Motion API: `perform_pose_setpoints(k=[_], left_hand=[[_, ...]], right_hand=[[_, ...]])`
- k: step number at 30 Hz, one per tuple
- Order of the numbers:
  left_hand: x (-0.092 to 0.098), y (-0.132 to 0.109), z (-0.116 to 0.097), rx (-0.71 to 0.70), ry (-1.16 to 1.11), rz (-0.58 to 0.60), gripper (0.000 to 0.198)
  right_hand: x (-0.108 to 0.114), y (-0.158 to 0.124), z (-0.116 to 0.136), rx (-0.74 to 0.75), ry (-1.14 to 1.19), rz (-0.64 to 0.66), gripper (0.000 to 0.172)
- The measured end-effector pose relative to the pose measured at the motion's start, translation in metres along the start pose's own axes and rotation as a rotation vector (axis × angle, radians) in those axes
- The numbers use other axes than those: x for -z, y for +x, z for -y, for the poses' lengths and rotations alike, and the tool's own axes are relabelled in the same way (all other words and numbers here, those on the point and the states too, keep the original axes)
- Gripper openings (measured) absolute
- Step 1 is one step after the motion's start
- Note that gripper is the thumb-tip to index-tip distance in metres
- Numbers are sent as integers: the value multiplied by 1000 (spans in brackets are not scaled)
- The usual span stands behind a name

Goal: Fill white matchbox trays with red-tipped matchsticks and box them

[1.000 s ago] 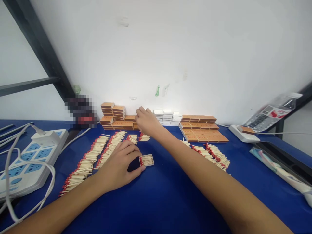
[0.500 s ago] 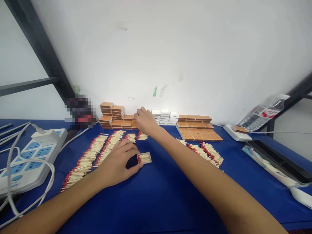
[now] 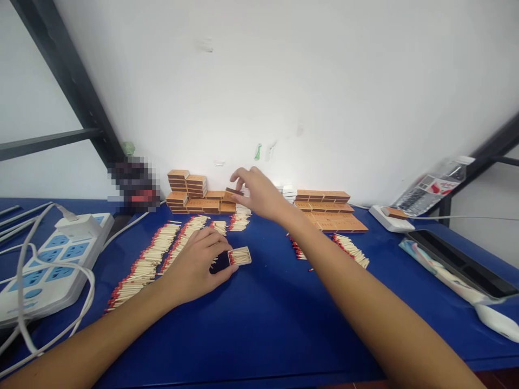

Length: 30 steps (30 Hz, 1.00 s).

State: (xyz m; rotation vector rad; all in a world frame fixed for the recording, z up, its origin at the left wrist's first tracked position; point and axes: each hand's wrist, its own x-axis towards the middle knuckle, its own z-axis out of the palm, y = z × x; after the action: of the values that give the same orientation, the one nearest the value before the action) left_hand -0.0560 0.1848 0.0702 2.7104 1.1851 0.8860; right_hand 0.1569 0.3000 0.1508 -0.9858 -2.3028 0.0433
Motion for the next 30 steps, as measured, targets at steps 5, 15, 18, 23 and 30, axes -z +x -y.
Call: perform_pose_setpoints(k=[5,15,18,23,30], left_hand=[[0,0,2,3,11,-18,20],[6,4,8,-4,96,-17,24],[7,6,8,-8,115,-19,24],[7,6,8,-10,132,-20,24],[7,6,6,8,103,-46,24]], right_hand=[[39,-62,-14,-272,187,279,26],[29,-104,-5,-272,208,434,29],[27,-109,-13,-265,123,407,44],[23,-113,-22,-255,70,475,33],[14,-107,-1,-217,162,390,35]])
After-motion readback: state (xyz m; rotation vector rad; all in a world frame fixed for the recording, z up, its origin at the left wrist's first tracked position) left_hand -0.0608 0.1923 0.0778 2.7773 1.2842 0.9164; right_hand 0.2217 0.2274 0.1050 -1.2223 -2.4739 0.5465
